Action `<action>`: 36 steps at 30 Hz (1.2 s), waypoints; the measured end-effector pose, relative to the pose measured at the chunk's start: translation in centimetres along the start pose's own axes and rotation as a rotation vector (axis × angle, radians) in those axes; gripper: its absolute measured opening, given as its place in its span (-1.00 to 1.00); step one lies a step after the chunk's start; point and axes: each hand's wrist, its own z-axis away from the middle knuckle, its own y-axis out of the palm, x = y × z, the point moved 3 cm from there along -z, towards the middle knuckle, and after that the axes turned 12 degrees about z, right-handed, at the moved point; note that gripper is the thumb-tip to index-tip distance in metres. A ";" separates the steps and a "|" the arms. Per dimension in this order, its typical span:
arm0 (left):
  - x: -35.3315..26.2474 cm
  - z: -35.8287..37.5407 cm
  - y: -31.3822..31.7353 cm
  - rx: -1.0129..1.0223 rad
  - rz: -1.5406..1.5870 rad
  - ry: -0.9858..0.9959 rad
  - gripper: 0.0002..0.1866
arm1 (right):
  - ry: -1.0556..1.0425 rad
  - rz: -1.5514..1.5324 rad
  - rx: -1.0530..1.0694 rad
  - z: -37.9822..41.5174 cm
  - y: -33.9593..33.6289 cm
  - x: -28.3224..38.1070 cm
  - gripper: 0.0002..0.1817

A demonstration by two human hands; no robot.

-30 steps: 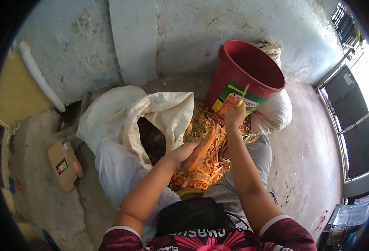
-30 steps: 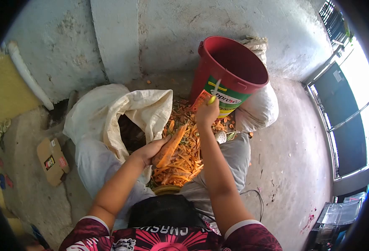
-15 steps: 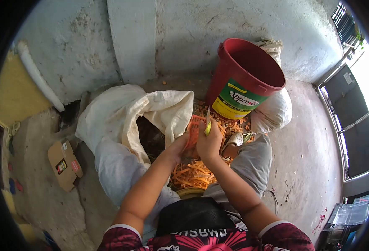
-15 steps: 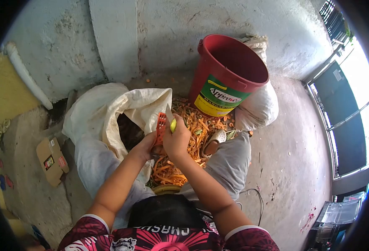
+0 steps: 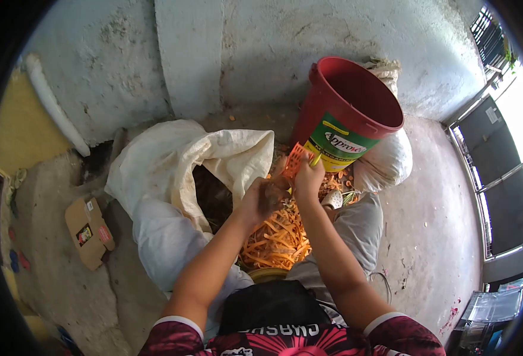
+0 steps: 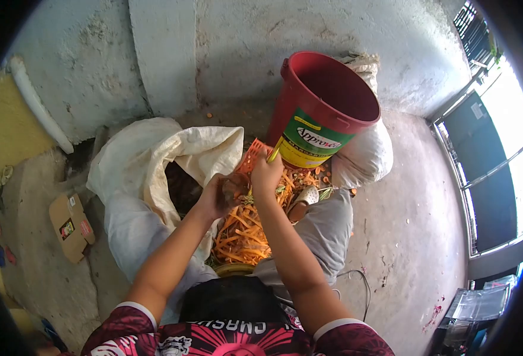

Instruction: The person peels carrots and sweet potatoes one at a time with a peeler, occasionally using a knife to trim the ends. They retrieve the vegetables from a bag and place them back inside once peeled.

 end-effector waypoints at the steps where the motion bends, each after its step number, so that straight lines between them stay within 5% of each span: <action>1: -0.3 0.1 0.2 -0.051 -0.020 0.031 -0.67 | 0.081 -0.045 0.019 0.4 0.5 -1.2 -0.83; 6: -0.6 0.2 0.4 -0.065 -0.043 0.019 -0.62 | 0.287 -0.580 -0.007 0.3 -1.6 -0.2 -0.84; 12: -0.9 0.9 2.2 0.157 0.020 -0.106 -0.58 | 0.205 -0.663 -0.086 -3.0 -4.9 -1.1 -0.83; 15: -1.2 1.3 3.1 0.187 -0.189 -0.054 -0.57 | 0.218 -0.687 -0.026 -2.7 -5.6 -1.1 -0.80; 24: -0.8 1.1 2.1 -0.105 -0.520 0.105 -0.62 | 0.142 -0.639 -0.017 -1.6 -5.7 -1.0 -0.81; 27: -1.4 1.9 2.5 -0.347 -1.021 0.262 -0.65 | 0.012 -0.459 -0.017 -1.0 -5.6 -0.8 -0.83; 30: -1.8 0.8 -0.1 -0.368 -0.847 0.171 -0.65 | -0.029 -0.266 0.078 1.6 -4.6 1.4 -0.84; 33: -0.2 2.4 2.9 -0.246 -0.146 -0.062 -0.71 | -0.094 -0.222 0.156 4.3 -3.2 3.4 -0.83; 36: 0.6 2.3 2.9 -0.107 -0.079 -0.117 -0.73 | -0.317 0.033 0.104 5.7 -2.7 5.1 -0.81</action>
